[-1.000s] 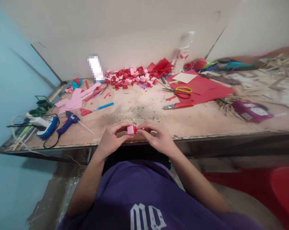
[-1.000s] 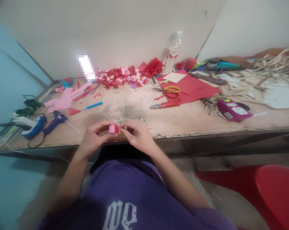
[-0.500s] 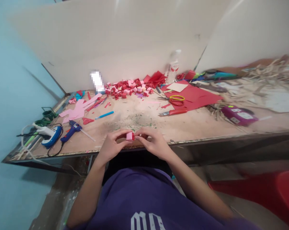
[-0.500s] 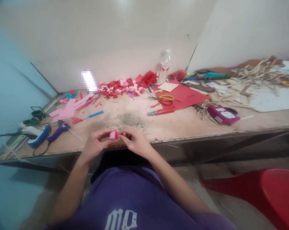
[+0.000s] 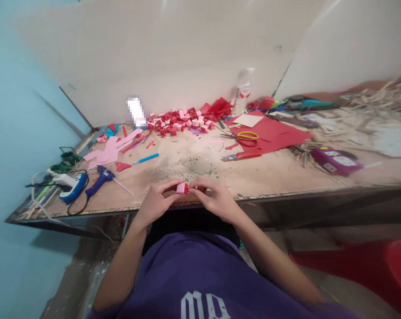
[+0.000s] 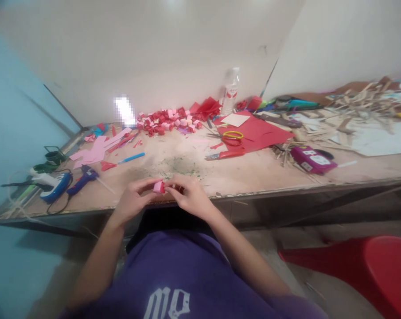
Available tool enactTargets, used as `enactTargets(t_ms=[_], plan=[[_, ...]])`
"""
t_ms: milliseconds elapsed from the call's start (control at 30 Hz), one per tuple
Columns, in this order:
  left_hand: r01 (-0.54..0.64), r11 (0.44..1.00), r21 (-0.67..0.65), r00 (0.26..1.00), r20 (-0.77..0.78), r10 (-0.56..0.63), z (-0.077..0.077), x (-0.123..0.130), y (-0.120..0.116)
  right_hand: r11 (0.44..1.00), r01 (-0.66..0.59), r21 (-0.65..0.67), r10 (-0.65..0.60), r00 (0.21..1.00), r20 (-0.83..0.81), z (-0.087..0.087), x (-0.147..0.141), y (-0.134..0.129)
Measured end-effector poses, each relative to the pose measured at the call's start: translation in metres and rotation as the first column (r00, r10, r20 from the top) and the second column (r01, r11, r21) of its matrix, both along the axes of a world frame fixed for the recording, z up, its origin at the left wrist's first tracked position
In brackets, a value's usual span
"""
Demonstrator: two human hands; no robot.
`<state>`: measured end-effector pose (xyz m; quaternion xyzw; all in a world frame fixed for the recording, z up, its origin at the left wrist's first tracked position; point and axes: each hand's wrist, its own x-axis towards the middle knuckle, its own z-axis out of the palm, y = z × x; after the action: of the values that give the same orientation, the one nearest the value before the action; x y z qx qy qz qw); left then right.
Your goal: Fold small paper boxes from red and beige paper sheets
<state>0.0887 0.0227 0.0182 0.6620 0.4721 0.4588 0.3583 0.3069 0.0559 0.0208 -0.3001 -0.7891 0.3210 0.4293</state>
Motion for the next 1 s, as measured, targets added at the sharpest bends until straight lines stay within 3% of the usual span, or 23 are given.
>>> enactTargets(t_ms=[1000], plan=[[0.012, 1.0, 0.003, 0.999, -0.053, -0.012, -0.0037, -0.0009, 0.0007, 0.981, 0.031, 0.189, -0.051, 0.994, 0.101, -0.0076, -0.0061, 0.0052]])
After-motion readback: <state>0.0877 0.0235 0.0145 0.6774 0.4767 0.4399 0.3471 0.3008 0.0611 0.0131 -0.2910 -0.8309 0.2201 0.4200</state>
